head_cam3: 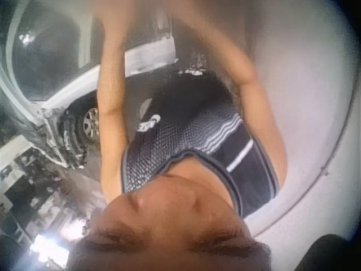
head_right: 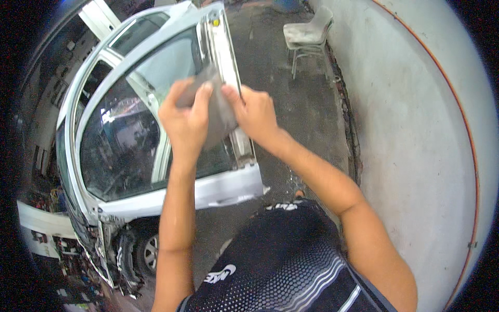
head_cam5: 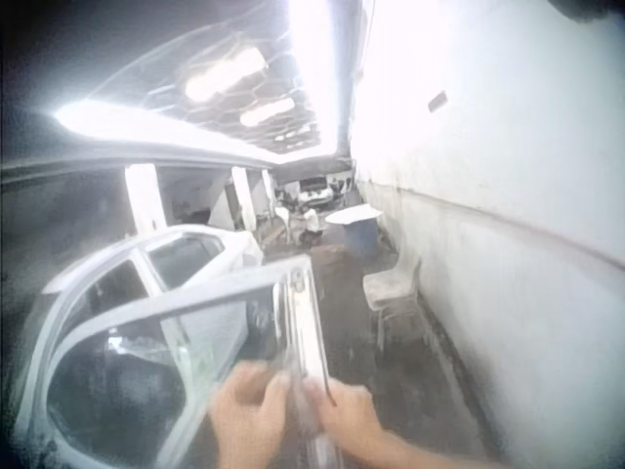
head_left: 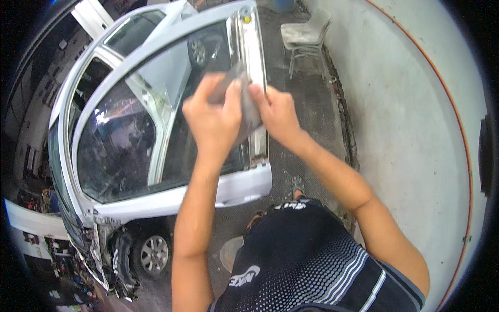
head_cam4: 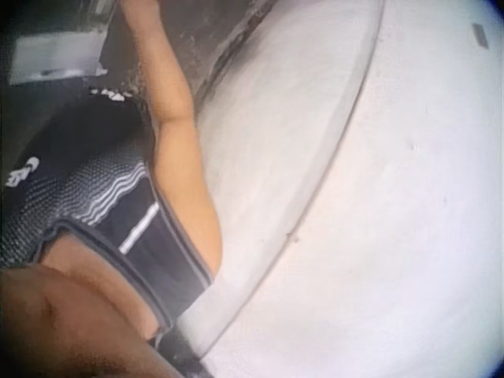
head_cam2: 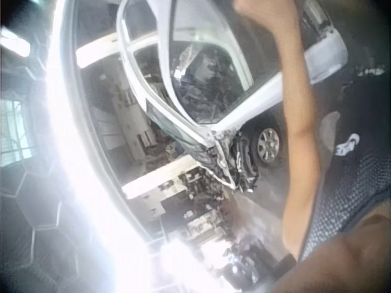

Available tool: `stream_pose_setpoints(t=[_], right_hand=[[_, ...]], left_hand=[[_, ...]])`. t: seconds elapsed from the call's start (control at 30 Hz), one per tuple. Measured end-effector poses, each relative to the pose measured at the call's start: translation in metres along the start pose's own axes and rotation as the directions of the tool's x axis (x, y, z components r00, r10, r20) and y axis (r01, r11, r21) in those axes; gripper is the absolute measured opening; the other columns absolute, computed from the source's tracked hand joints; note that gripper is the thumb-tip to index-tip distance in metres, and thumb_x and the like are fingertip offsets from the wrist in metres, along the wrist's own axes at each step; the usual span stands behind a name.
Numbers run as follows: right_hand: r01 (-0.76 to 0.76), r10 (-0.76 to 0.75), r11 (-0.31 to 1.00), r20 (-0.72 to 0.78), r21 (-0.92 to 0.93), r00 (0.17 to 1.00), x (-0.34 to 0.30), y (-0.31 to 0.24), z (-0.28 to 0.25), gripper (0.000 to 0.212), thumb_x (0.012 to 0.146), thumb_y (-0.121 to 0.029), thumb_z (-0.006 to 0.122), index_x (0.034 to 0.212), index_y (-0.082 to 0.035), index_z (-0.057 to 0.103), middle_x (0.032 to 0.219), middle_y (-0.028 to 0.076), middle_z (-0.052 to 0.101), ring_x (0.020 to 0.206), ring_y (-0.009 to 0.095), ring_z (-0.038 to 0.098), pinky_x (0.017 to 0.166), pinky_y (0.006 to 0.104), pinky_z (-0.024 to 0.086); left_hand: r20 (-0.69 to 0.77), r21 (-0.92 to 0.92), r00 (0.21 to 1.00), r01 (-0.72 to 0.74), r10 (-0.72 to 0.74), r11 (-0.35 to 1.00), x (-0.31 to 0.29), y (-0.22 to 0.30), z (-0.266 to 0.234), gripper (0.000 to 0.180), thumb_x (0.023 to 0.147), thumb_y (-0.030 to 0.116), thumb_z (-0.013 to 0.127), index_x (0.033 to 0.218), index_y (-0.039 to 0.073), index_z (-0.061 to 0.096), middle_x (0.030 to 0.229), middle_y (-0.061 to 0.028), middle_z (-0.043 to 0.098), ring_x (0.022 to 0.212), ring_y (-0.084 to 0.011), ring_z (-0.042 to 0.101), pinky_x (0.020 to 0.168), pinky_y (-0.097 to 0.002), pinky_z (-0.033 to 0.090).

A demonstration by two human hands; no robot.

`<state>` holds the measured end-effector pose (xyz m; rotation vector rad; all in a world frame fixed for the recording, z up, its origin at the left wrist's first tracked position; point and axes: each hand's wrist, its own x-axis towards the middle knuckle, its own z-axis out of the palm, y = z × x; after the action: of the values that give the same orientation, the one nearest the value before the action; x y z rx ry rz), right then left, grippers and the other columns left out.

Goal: The person sands the exterior edge of a white car door using a sanding block. The person repeatedly rubs the sanding block along the door frame and window trim, focusing on smoothing the surface.

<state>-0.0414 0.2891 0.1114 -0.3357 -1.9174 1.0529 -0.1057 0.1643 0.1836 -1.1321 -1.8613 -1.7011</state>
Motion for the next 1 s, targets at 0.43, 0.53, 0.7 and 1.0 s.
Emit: stream_pose_setpoints(t=[0.43,0.53,0.7,1.0], right_hand=[[0.145,-0.213,0.946,0.216,0.291,0.953,-0.06,-0.043,-0.051,0.023,0.096,-0.011,0.073,0.116,0.001,0.069,0.094,0.008,0.069,0.077,0.011,0.066,0.067,0.0254,0.052],[-0.275,0.081,0.87,0.431,0.41,0.899,-0.098,-0.029,-0.053,0.015,0.093,-0.009,0.078,0.102,0.003,0.074,0.089,0.006,0.069,0.075,0.009,0.064,0.066,0.0246,0.051],[-0.565,0.258,0.662,0.558,0.493,0.789,-0.119,-0.012,-0.062,0.012,0.092,-0.008,0.079,0.094,0.003,0.076,0.086,0.005,0.07,0.074,0.009,0.064,0.067,0.0242,0.051],[-0.494,0.26,0.679,0.452,0.543,0.853,-0.091,-0.034,-0.068,0.015,0.092,-0.006,0.078,0.105,0.002,0.076,0.089,0.005,0.07,0.078,0.008,0.063,0.072,0.0242,0.052]], left_hand=[[0.152,0.019,0.959,0.238,-0.238,0.971,-0.094,0.036,-0.07,0.015,0.086,0.008,0.082,0.096,-0.001,0.075,0.088,-0.0054,0.073,0.079,-0.0095,0.065,0.072,-0.0259,0.051],[0.282,-0.136,0.843,0.508,-0.458,0.851,-0.125,0.032,-0.058,0.013,0.086,0.005,0.08,0.096,-0.002,0.075,0.087,-0.0055,0.073,0.077,-0.0092,0.064,0.07,-0.0255,0.05],[0.422,-0.097,0.765,0.573,-0.487,0.814,-0.139,0.022,-0.063,0.012,0.085,0.003,0.079,0.096,-0.001,0.076,0.085,-0.0054,0.075,0.079,-0.0086,0.067,0.071,-0.0254,0.052],[0.403,-0.126,0.816,0.497,-0.414,0.858,-0.124,0.022,-0.047,0.013,0.087,0.006,0.079,0.097,0.0,0.076,0.085,-0.0062,0.076,0.079,-0.0093,0.068,0.072,-0.0263,0.052]])
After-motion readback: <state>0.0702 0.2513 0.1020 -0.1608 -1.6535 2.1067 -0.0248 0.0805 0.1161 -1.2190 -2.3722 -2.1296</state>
